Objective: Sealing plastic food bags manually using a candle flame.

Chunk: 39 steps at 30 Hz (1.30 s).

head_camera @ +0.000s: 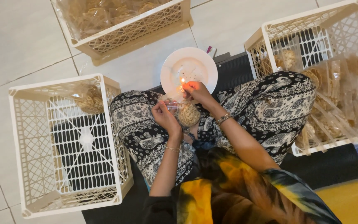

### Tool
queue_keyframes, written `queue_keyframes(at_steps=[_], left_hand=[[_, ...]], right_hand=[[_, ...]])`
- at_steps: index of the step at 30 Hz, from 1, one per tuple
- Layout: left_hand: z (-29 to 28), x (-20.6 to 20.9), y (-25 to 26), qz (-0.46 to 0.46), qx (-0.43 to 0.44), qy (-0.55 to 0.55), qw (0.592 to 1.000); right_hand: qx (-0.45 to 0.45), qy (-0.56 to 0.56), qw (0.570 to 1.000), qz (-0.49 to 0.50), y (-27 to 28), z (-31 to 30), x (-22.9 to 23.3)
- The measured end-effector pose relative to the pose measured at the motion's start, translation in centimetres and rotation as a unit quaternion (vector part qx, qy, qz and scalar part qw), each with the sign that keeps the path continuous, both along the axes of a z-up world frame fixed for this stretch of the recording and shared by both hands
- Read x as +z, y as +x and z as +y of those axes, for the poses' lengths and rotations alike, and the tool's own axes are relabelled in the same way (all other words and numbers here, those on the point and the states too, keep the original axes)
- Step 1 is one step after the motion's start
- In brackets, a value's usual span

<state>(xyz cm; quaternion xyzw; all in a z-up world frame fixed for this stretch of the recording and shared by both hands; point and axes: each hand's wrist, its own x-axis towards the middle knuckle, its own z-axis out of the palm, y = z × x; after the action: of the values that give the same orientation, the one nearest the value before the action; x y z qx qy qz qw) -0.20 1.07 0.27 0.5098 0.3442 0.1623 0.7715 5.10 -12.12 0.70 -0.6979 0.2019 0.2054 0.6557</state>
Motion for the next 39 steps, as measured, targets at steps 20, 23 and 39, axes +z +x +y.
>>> queue_keyframes(at_steps=[20,23,39], left_hand=[[-0.2,-1.5,0.7,-0.009,-0.001,0.025,1.0],[-0.2,-1.5,0.6,-0.015,-0.003,0.029,0.999],[-0.3,-0.8,0.3,-0.052,-0.042,0.004,0.998]], right_hand=[[-0.027,0.008,1.0,-0.004,0.0,-0.5,-1.5],[-0.037,0.004,0.999,0.001,-0.3,-0.5,-1.3],[-0.048,-0.006,0.998,-0.045,-1.3,-1.8,2.3]])
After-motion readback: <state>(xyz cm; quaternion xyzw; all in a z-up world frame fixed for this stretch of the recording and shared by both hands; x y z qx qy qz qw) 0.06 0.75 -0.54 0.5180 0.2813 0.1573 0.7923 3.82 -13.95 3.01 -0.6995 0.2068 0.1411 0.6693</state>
